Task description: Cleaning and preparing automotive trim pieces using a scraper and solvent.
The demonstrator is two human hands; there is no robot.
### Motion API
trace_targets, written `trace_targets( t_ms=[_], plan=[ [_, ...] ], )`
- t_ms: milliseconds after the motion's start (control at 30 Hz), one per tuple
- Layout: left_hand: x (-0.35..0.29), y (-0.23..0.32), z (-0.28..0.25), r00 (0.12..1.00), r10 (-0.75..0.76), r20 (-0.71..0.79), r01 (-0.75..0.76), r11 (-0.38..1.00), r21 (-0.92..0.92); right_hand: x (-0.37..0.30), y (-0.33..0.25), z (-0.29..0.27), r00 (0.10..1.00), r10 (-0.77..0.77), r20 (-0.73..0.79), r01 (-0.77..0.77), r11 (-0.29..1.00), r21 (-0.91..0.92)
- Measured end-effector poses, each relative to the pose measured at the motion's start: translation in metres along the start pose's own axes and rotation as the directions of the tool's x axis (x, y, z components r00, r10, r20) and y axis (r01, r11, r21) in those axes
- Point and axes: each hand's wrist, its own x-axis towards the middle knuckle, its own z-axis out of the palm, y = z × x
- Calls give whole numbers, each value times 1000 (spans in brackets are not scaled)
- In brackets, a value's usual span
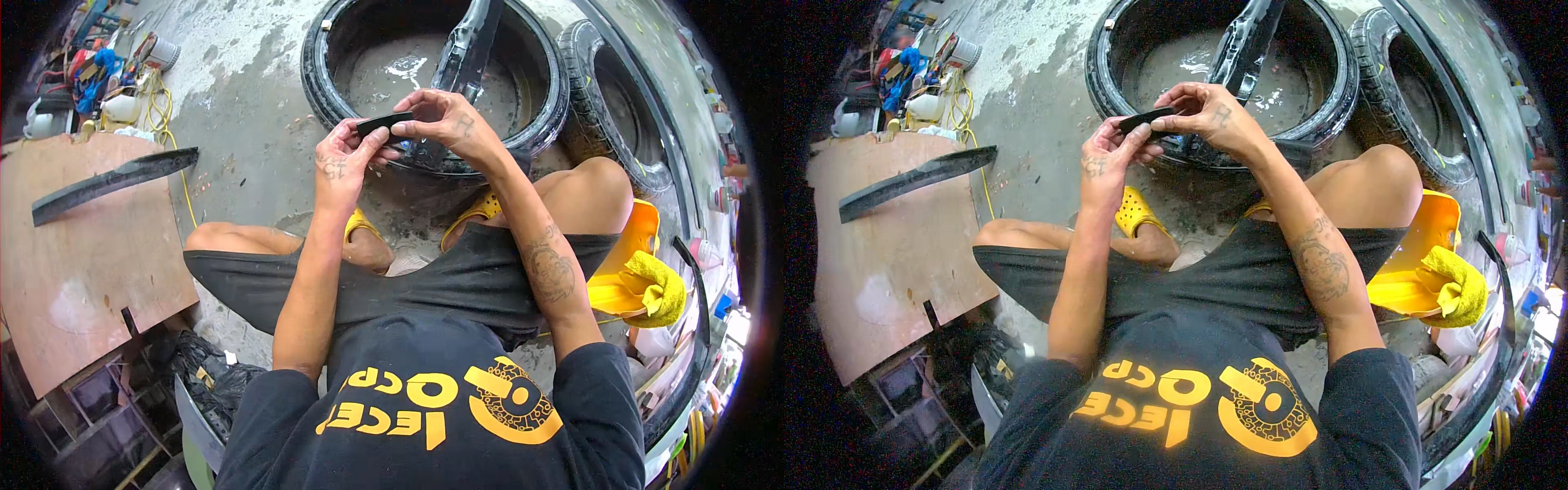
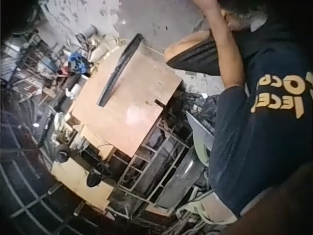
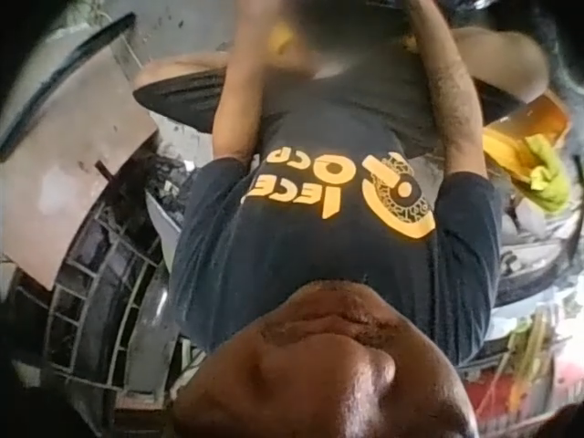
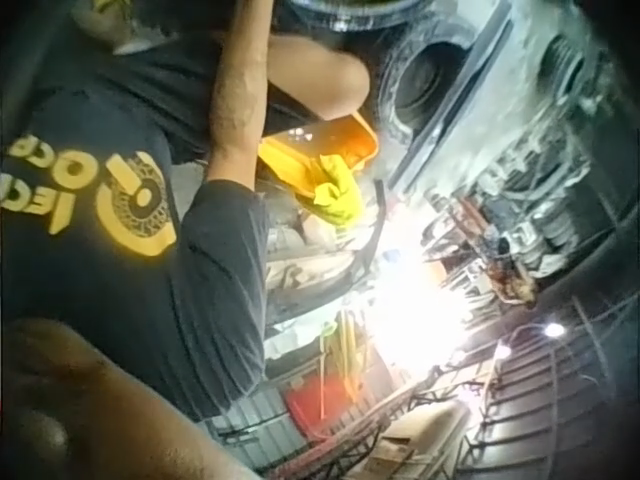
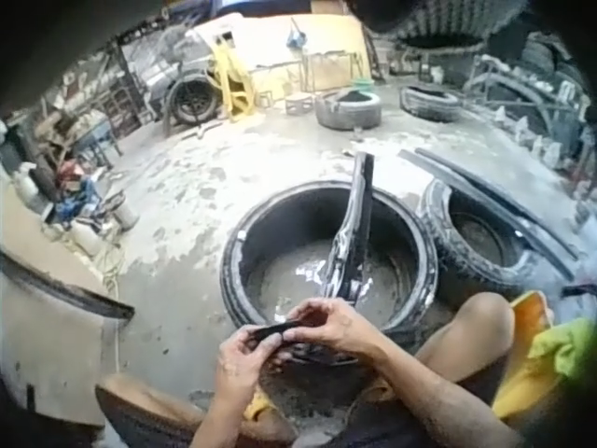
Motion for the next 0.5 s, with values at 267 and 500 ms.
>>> trace_targets(
  t_ms=[267,500],
  plan=[
    [1,2,10,997,-65,-31,60,988,-145,5,8,-2,995,-47,-83,41,996,-73],
    [-1,3,10,995,20,-95,-22,999,-29,5,9,1,992,118,-48,-112,987,119]
  ],
)
